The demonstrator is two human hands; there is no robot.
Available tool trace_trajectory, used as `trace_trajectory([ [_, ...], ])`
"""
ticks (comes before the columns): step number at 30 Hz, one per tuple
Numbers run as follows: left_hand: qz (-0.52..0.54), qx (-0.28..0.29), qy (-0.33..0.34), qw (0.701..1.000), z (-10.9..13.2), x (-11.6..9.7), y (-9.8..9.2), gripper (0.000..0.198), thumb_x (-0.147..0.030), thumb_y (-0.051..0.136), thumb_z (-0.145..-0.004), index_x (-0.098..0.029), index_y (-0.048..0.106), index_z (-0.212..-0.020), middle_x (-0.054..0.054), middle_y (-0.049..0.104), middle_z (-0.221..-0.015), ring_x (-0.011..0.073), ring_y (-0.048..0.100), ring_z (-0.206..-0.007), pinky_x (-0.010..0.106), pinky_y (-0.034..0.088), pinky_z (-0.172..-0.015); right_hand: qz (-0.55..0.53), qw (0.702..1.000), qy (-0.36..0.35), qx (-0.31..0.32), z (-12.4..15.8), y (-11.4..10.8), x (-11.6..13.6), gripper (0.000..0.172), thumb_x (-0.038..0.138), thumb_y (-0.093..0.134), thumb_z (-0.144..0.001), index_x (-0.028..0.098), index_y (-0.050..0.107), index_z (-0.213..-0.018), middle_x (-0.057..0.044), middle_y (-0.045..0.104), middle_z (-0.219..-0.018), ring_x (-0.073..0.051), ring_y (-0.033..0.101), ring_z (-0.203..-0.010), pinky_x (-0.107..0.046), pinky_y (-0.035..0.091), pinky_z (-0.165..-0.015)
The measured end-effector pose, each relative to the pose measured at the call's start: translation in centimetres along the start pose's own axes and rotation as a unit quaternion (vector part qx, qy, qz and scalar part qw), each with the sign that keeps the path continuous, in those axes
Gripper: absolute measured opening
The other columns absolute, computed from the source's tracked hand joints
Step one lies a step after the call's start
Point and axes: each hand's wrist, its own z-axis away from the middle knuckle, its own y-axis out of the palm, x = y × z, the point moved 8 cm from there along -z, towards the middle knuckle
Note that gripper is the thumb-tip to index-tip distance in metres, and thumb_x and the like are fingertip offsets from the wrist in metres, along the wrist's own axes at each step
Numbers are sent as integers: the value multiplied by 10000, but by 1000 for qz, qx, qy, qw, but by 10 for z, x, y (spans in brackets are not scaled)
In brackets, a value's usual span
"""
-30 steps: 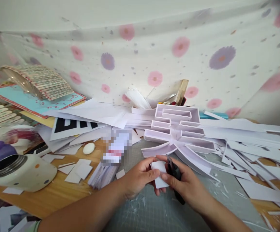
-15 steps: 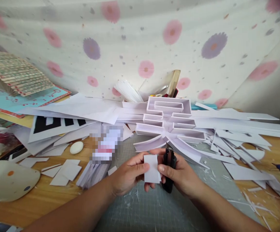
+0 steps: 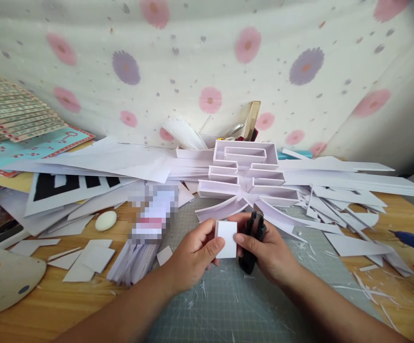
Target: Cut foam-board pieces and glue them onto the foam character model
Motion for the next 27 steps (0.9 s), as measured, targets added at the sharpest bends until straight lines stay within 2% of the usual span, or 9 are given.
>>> trace_trajectory([
  [4,63,25,4,998,-1,3,4,472,-557,509,-896,-128,585,-1080,22,611,-700,97,543,-535,198,454,-476,-24,1000,-7,16,1,1,4,199,306,709,-853,204,662,-1017,22,619,-712,-94,550,-615,-207,464,-597],
  [11,129,23,-6,991,-4,7,4,439,-506,615,-852,-122,614,-1065,39,643,-706,119,602,-543,202,496,-457,-15,1000,9,0,3,-2,4,223,294,719,-847,230,666,-1053,24,649,-767,-90,566,-637,-201,479,-616],
  [16,159,23,-7,987,-5,8,4,424,-488,658,-827,-120,631,-1035,53,664,-735,128,628,-571,196,514,-456,4,1000,29,-2,5,0,1,265,360,707,-844,221,640,-1060,7,662,-770,-122,588,-626,-244,478,-615],
  [23,171,43,-4,984,-6,11,10,525,-555,612,-833,-99,630,-1093,91,675,-774,120,611,-568,212,522,-493,55,995,62,-61,10,-9,-9,407,469,718,-801,185,623,-1076,7,610,-630,-168,578,-596,-284,465,-591],
  [27,149,38,-12,988,-7,19,8,516,-564,557,-861,-96,619,-1067,67,627,-709,121,583,-531,229,501,-486,94,989,61,-96,12,-16,-11,436,492,736,-770,225,641,-1102,13,596,-663,-164,560,-585,-291,476,-577],
])
